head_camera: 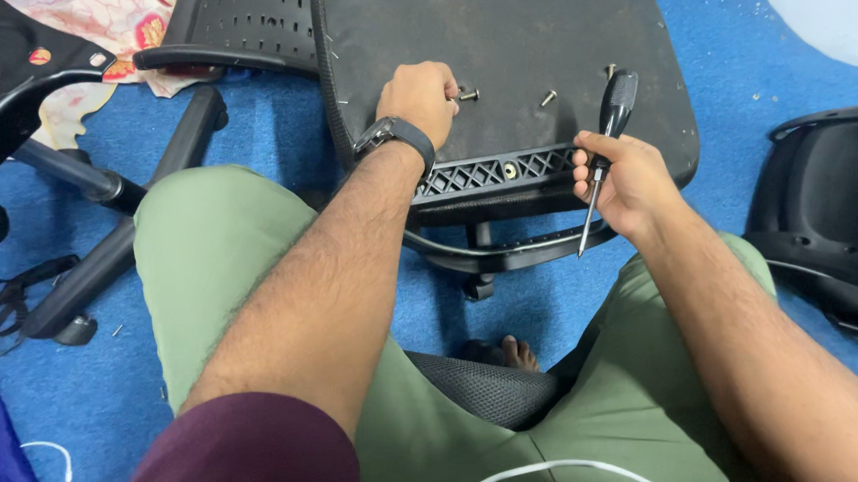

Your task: The person assembles an office chair by attaching the backrest to the seat using a screwdriver and screws. They align the parts, insert screws, and tighten them to secure the connection.

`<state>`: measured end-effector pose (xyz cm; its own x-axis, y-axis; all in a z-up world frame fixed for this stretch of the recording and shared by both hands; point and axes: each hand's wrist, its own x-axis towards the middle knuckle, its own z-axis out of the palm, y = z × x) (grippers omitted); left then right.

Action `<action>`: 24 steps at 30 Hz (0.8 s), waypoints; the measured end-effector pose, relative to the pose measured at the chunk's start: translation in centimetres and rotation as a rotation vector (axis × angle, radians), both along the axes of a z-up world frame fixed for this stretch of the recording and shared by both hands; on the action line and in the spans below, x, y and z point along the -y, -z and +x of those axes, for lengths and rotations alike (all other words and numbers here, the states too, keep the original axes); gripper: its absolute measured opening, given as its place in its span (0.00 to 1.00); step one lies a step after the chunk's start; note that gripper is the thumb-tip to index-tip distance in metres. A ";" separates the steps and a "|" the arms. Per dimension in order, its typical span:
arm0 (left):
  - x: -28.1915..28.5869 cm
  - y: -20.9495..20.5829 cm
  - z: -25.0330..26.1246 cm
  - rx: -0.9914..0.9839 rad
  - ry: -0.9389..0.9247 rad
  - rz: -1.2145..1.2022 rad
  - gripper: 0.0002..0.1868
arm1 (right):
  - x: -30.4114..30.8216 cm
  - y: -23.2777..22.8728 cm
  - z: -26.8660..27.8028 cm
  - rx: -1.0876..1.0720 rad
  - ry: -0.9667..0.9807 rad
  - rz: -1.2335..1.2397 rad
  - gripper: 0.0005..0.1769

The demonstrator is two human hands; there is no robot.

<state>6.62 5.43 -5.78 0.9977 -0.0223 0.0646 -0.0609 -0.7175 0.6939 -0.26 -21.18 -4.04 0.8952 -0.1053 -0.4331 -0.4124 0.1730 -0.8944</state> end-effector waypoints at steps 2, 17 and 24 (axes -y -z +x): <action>-0.1 -0.2 -0.8 0.004 -0.025 -0.036 0.07 | -0.1 -0.1 -0.4 -0.008 -0.007 -0.005 0.03; -3.8 2.3 -5.9 0.296 -0.169 -0.628 0.08 | -1.8 -0.4 -5.7 0.026 -0.216 -0.144 0.03; -6.1 1.7 -6.8 0.256 -0.021 -0.938 0.13 | -3.4 -0.6 -5.2 0.065 -0.152 -0.143 0.06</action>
<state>-0.21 11.54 -7.47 0.9507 0.1665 0.2618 -0.2828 0.1178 0.9519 -5.46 -17.77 -3.46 0.9309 -0.0228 -0.3646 -0.3650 -0.0171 -0.9309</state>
